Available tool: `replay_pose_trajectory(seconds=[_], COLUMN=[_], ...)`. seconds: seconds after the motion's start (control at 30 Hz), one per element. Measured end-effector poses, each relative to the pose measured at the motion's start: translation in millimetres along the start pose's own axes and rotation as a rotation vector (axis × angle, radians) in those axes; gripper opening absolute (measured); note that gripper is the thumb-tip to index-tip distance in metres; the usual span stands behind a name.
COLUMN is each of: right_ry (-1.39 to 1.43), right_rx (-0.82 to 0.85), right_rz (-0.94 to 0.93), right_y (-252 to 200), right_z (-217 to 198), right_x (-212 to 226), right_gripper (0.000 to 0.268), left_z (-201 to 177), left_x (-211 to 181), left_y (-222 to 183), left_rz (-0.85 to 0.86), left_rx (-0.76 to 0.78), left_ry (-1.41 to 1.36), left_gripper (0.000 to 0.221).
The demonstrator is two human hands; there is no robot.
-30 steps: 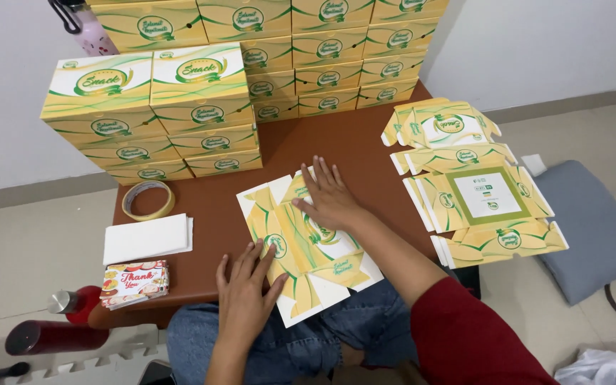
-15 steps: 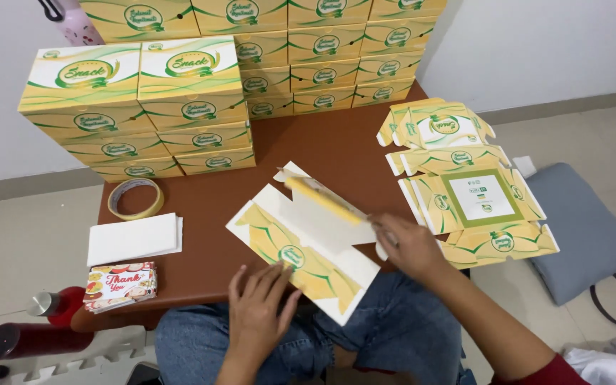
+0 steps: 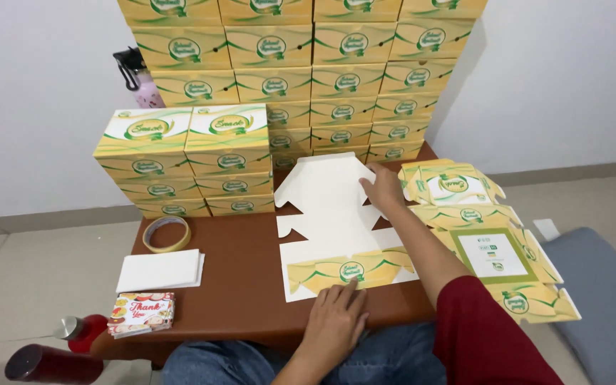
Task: Assembling cardboard snack boxes by folding and tucking flaps.
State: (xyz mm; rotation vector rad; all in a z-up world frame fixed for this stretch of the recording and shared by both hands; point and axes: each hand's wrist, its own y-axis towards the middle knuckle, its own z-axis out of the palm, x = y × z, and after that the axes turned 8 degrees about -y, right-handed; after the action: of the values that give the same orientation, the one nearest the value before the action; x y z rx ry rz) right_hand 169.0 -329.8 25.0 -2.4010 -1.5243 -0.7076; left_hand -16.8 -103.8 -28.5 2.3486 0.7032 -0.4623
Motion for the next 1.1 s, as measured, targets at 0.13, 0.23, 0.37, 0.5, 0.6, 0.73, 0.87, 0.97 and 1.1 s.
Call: replay_pose_trajectory(seconds=[0.13,0.23,0.37,0.5,0.6,0.73,0.87,0.97,1.1], right_ry=[-0.045,-0.151,-0.246,-0.297,-0.108,0.006,0.041,0.261,0.312], right_rx=[0.029,0.009,-0.075,0.419,0.398,0.185,-0.114,-0.173,-0.214], right_rz=[0.007,-0.047,-0.335,-0.333,-0.293,-0.416,-0.378,-0.235,-0.195], right_y=[23,28,-24,-111,-160,-209,-249,-274,-291], right_z=[14,21,-14,-74,-85,-76,-44,-21,-11], right_x=[4,-9,-22,-31,-58,-81,-94,-94,-81], right_gripper=[0.039,0.051,0.058,0.055,0.035,0.033,0.030,0.047,0.046], left_z=[-16,-27,-39,-62,-84,-94,-94,-88,-82], left_x=[9,17,44,47,25,11,8,9,10], left_y=[9,10,4,0,-2,-19,-43,-56,-61], left_rz=[-0.054,-0.015,-0.114,-0.165,-0.141,-0.119,-0.183,-0.206,-0.194], left_rx=[-0.004,-0.034,-0.064,-0.101,-0.149,-0.121,-0.023,0.019,-0.002], left_ry=[-0.006,-0.014,0.223,0.281,0.163,0.197,0.154,0.132,0.111], left_gripper=[0.037,0.040,0.070,0.056,0.044,0.041,0.043,0.043,0.042])
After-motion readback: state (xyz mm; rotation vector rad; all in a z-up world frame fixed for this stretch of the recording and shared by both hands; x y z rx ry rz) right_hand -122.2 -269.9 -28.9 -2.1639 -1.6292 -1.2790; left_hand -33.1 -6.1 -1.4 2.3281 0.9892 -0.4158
